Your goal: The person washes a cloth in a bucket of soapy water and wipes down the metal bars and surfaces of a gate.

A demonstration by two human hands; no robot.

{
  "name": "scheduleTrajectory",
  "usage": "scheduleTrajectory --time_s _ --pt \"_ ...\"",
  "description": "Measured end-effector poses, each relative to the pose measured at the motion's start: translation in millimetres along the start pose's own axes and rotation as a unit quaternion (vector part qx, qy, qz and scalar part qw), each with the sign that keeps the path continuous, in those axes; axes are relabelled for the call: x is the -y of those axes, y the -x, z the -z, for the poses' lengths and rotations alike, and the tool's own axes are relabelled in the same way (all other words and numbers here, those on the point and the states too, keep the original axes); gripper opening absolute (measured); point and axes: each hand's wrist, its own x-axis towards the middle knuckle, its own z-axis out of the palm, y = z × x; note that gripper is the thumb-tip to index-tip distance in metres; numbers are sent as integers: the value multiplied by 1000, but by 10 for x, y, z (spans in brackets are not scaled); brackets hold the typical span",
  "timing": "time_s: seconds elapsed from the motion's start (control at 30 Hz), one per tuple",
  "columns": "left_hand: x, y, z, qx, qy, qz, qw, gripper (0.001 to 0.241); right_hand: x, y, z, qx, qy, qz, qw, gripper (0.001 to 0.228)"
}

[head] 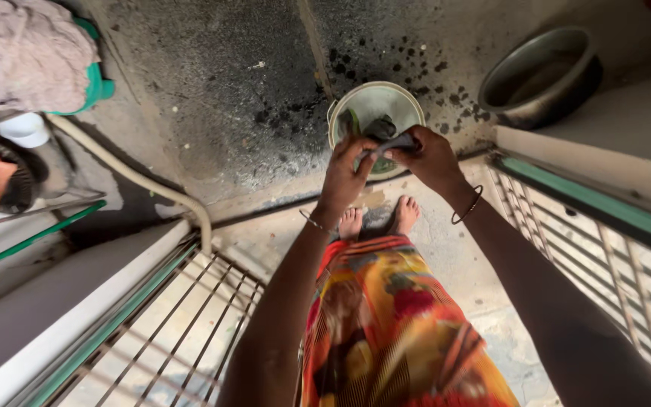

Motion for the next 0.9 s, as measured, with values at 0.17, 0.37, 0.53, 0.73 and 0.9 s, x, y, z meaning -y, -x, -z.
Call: scheduleTrajectory --time_s 0.17,0.37,0.53,0.73,0.9 --pt "686 227 -381 -33 -77 32 996 35 -915 -521 -667 -57 132 46 989 28" --pt "1282 533 -711 -21 -26 109 994 28 -2388 -1217 -1638 61 289 -140 945 35" --pt "1403 596 -743 -24 11 149 988 22 -2846 -1333 -1848 49 273 -132 952 32" --pt "894 515 -470 -58 73 182 979 17 -1020 -450 -891 -130 9 31 991 18" --pt "569 543 -275 -107 151 198 963 17 215 117 -266 -70 36 73 994 30"
